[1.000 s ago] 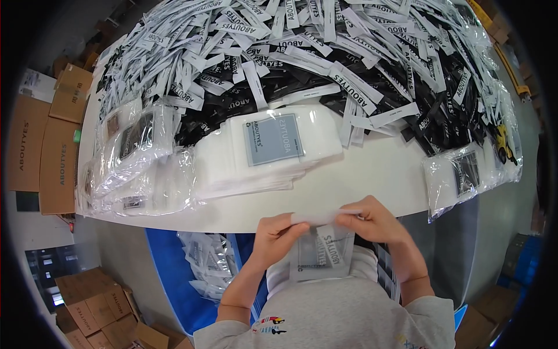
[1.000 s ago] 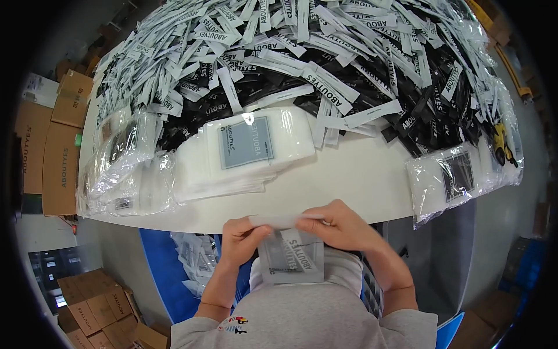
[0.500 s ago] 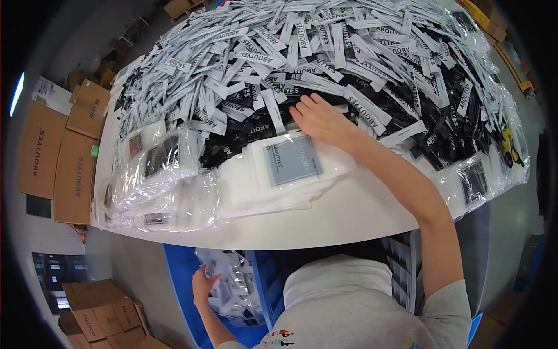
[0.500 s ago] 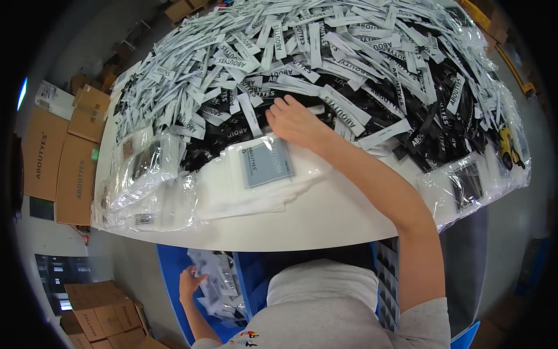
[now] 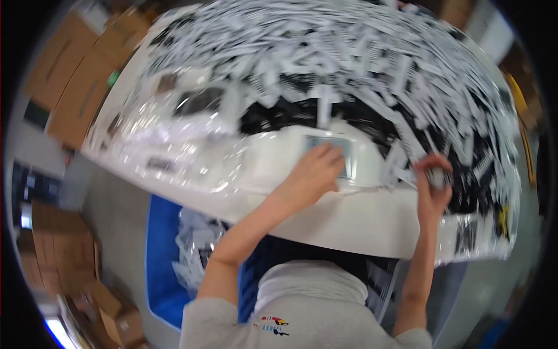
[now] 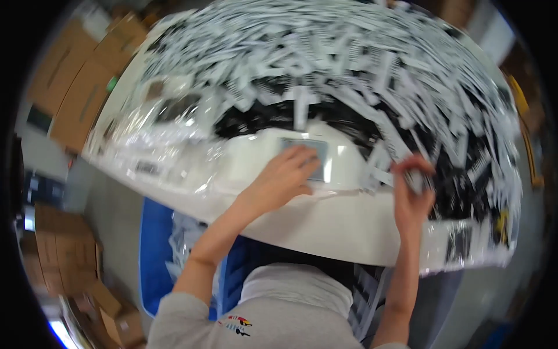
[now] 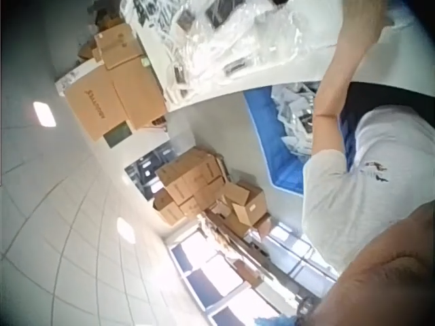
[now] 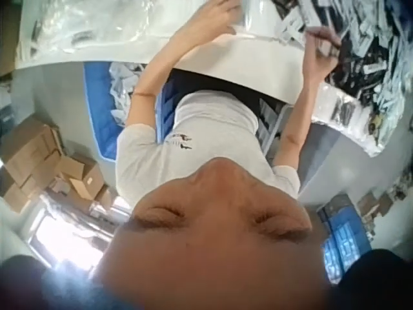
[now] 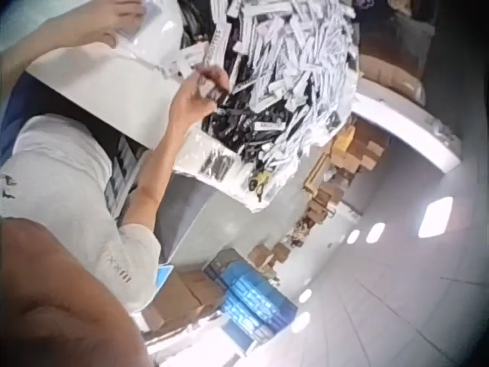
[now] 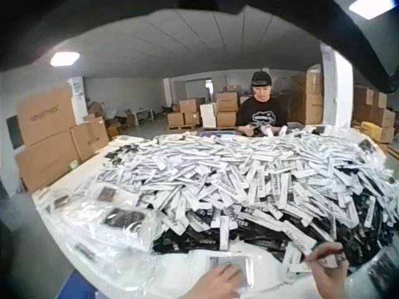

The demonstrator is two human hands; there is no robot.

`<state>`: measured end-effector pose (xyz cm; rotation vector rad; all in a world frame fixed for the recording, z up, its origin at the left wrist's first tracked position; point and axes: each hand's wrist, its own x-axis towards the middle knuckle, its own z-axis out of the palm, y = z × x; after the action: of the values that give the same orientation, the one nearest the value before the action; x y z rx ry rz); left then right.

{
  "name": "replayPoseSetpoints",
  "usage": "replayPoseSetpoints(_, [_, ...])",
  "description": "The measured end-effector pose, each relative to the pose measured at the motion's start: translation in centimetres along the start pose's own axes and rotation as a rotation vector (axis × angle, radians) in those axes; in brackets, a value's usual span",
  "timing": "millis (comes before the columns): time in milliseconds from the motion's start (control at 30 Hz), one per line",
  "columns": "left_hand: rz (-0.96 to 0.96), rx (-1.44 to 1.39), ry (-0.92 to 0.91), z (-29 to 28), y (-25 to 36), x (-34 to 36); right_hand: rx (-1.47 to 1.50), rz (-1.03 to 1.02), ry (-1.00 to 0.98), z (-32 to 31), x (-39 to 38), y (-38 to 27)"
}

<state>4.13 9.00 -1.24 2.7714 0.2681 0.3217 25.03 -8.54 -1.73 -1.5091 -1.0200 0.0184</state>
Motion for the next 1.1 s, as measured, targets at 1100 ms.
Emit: replayPoseSetpoints(1100, [0.191,-0.738,0.585,5.4,11.3,-2.9,-0.433,0.055,-0.305,-4.7,-9.4,-5.5])
